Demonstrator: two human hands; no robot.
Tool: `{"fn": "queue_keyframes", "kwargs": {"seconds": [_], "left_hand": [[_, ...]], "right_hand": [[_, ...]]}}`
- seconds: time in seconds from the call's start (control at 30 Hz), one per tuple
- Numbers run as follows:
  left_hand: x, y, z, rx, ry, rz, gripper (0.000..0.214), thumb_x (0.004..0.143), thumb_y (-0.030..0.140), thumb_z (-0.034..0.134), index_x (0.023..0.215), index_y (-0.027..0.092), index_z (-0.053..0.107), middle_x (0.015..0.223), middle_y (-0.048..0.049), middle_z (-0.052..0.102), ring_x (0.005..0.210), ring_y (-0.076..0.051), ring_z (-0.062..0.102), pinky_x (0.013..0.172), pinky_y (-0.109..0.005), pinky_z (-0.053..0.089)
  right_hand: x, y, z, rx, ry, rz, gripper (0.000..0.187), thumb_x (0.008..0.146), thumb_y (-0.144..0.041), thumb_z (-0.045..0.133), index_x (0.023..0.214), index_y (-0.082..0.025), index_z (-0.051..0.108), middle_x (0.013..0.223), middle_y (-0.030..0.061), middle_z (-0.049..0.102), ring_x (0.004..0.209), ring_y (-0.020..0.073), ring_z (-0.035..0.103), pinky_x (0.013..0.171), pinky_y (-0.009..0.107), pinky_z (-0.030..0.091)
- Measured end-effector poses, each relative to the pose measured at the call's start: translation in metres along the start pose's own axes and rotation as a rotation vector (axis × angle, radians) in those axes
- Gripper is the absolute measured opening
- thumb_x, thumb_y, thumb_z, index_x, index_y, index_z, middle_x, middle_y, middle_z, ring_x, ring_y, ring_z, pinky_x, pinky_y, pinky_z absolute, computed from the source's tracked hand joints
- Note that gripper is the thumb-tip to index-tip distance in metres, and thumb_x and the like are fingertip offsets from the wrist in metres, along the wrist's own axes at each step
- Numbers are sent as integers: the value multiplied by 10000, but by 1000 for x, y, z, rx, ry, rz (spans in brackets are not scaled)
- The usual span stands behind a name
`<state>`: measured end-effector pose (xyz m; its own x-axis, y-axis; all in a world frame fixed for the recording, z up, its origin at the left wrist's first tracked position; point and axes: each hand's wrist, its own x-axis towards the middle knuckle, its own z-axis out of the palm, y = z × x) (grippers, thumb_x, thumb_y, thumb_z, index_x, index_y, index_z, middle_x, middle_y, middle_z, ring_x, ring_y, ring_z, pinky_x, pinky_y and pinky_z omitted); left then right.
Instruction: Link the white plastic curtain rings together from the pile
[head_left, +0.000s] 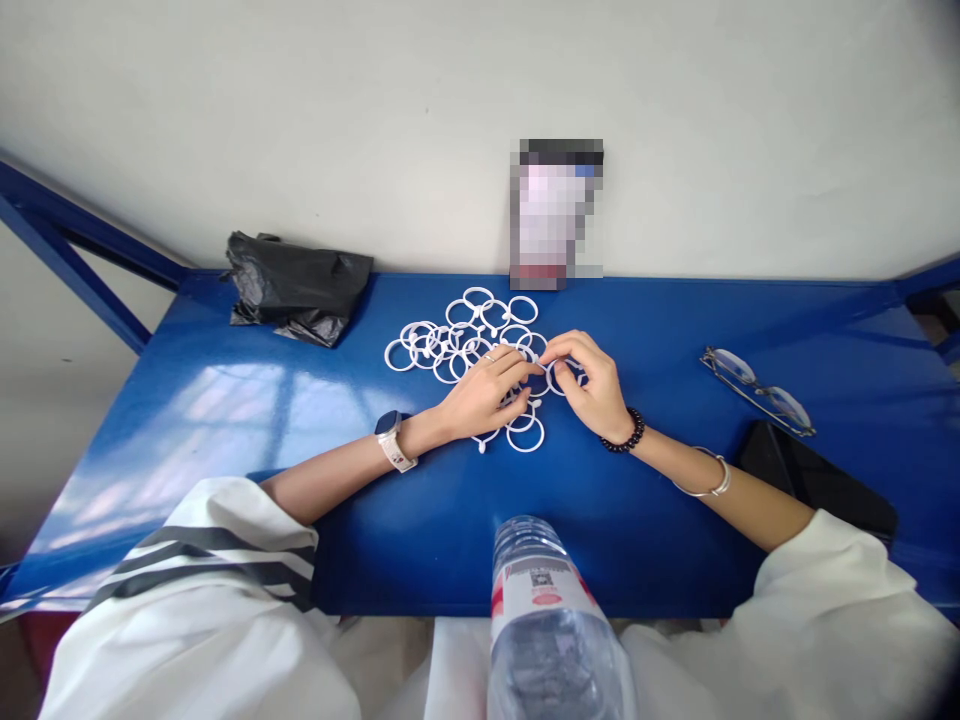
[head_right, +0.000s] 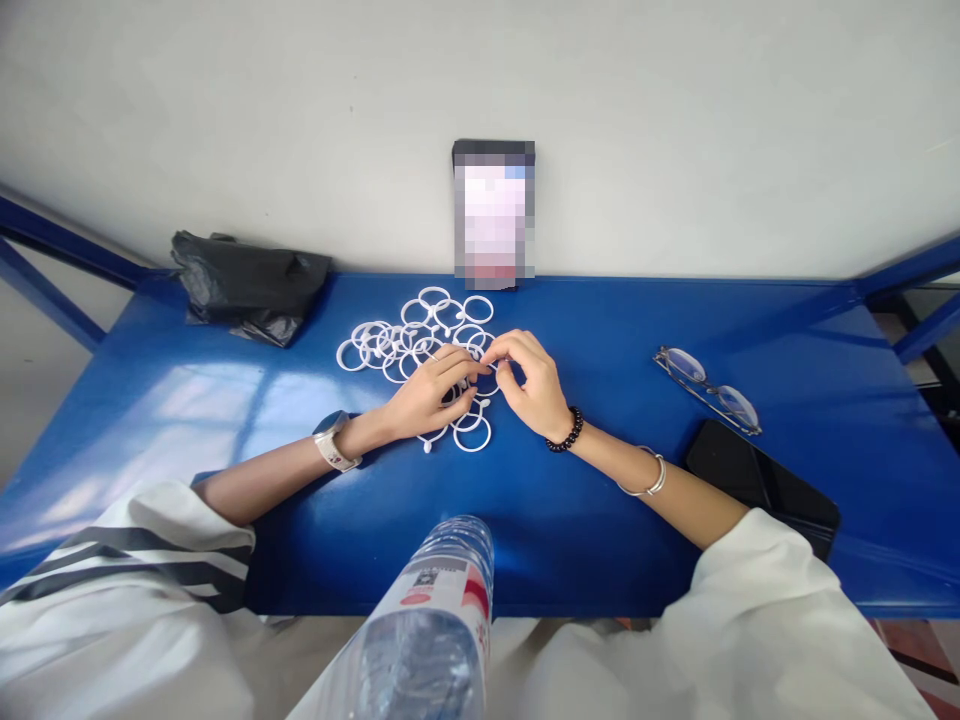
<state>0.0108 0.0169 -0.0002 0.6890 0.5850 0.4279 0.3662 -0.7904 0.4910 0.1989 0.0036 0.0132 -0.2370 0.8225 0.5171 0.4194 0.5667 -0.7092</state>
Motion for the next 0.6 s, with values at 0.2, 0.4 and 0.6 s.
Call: {"fn": "queue_keyframes", "kwargs": {"seconds": [0.2, 0.4, 0.6], "left_hand": [[-1, -3, 3, 3, 17, 51, 194, 900, 167, 433, 1031, 135, 573, 974, -103, 631, 944, -224, 547, 870, -393, 488], [0, -2, 2, 11, 19, 50, 175, 896, 172, 433, 1008, 146, 565, 984, -106, 632, 939, -223, 550, 859, -395, 487], [0, -2, 2, 39, 15, 55, 156, 906, 185, 425, 954, 148, 569, 935, -97, 616, 892, -213, 540, 821, -376, 493]], "right_hand": [[-1, 3, 1, 80, -110, 65, 130, 922, -164, 465, 903, -212, 584, 855, 24, 637, 768, 154, 605, 725, 309, 512], [-2, 2, 2, 44, -142, 33, 146, 909, -139, 473, 967, -218, 581, 914, 35, 641, 854, 175, 605, 795, 346, 511], [-1, 2, 2, 45, -167, 35, 162, 904, -127, 475, 971, -224, 586, 922, 34, 648, 869, 176, 611, 809, 345, 515]]}}
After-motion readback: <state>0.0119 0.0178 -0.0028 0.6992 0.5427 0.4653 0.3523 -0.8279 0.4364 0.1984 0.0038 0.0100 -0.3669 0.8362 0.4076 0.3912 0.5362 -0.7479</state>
